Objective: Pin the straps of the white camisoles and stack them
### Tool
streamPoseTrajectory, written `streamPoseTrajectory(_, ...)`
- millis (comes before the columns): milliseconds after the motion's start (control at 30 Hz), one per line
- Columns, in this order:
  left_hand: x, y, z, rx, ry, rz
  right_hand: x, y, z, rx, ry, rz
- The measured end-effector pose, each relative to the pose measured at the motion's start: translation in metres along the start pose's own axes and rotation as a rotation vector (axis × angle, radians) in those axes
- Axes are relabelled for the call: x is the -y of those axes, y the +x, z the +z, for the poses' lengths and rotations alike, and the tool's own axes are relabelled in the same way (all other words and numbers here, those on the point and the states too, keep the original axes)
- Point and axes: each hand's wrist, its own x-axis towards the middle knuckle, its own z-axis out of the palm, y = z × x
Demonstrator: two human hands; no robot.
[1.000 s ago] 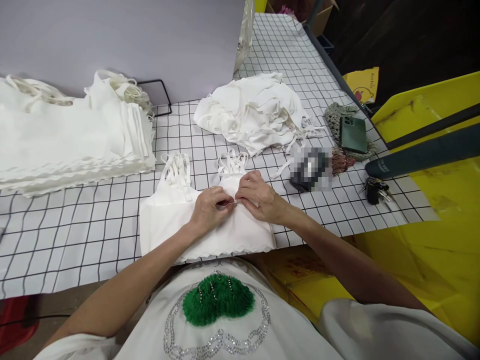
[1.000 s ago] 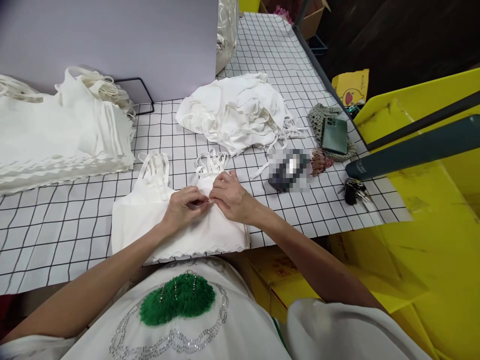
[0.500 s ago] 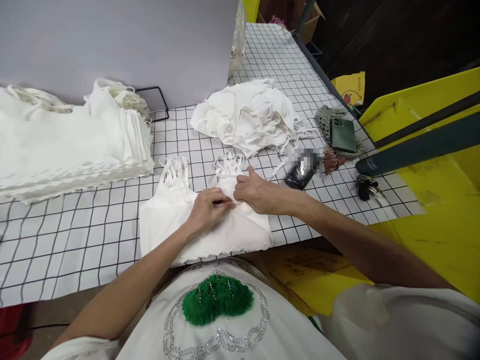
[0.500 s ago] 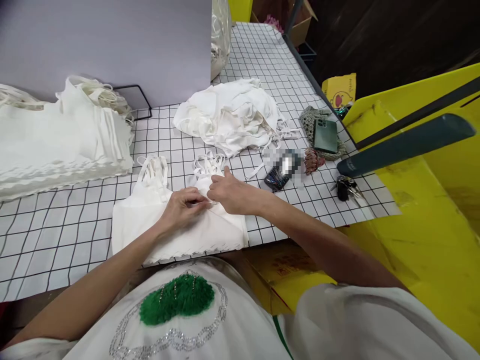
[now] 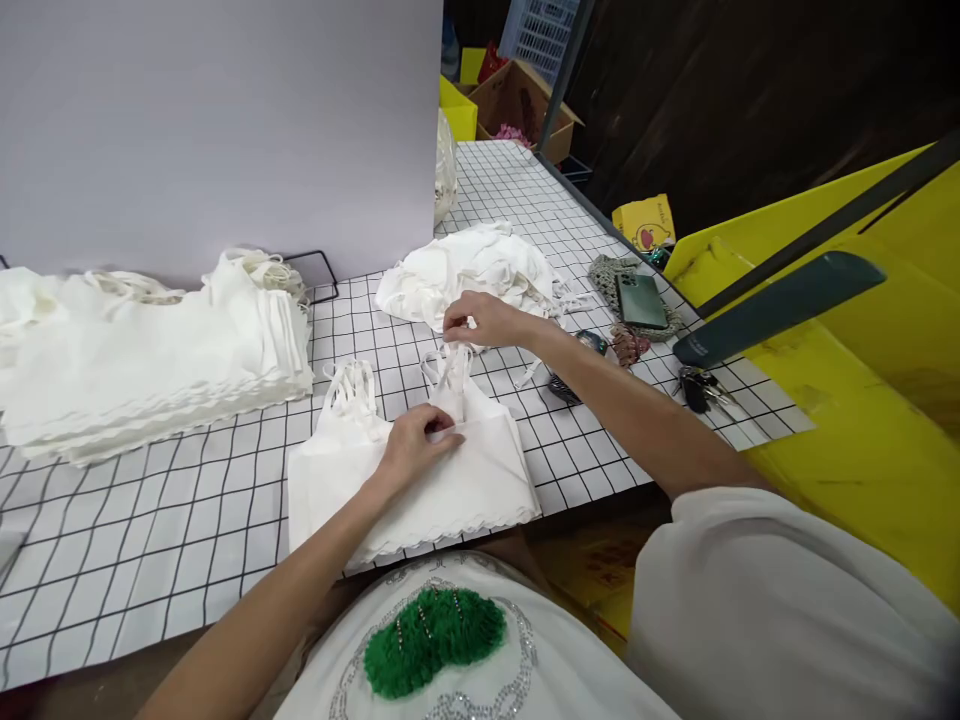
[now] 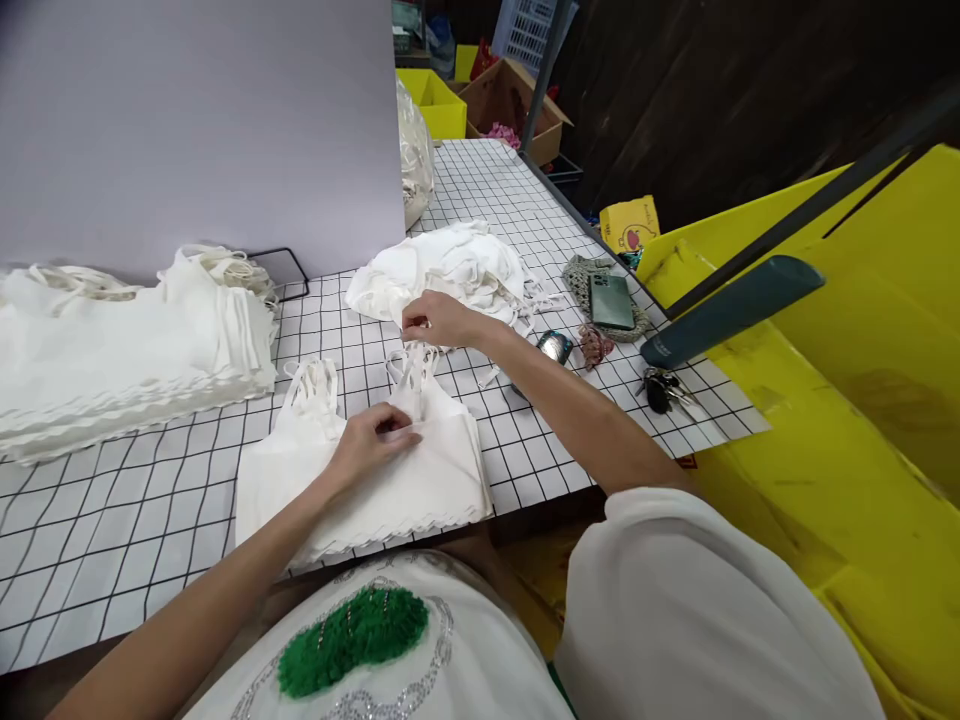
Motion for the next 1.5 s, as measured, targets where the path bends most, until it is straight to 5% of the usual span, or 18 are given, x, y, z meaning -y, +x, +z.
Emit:
streamPoseTrajectory(167, -0.003, -0.047, -0.028, -0.171, 0.333, 0.396, 0.045, -0.071, 0.056, -0.239, -0.199, 0.071)
streamPoseTrajectory(267, 0.005, -0.081, -0.032, -0.064, 0.584, 0.484, 0.089, -0.127, 0.106, -0.104, -0.264, -0.028)
streamPoseTrajectory(367, 0.021, -0.102, -0.031, -0.018, 0.768, 0.426, 0.104, -0.173, 0.135, 0.026, -0.285, -0.006)
streamPoseTrajectory(500, 0.043, -0.119, -0.042, -0.107, 0.849, 0.330, 0.083, -0.222, 0.129, 0.014, -0.299, 0.225)
streamPoseTrajectory(633, 0.066, -0.133, -0.058, -0.226, 0.791, 0.231, 0.055, -0.241, 0.099, -0.055, -0.241, 0.270)
streamPoseTrajectory(800, 0.065, -0.120, -0.073, -0.360, 0.622, 0.173, 0.020, -0.165, 0.040, -0.478, -0.131, 0.309)
streamPoseTrajectory(967, 0.028, -0.093, -0.084, -0.397, 0.571, 0.369, -0.002, -0.046, 0.015, -0.430, -0.165, 0.350)
streamPoseTrajectory(1067, 0.027, -0.095, -0.093, -0.385, 0.564, 0.447, -0.013, -0.006, 0.006, -0.418, -0.161, 0.418)
streamPoseTrajectory(1233, 0.046, -0.098, -0.113, -0.507, 0.298, 0.169, -0.034, 0.025, -0.046, -0.532, -0.115, 0.542)
streamPoseTrajectory(1367, 0.034, -0.035, -0.122, -0.414, -0.018, 0.000, -0.050, 0.044, -0.069, -0.565, -0.115, 0.650)
streamPoseTrajectory(1500, 0.015, 0.076, -0.115, -0.235, -0.146, -0.163, -0.072, 0.043, -0.045, -0.537, -0.106, 0.829)
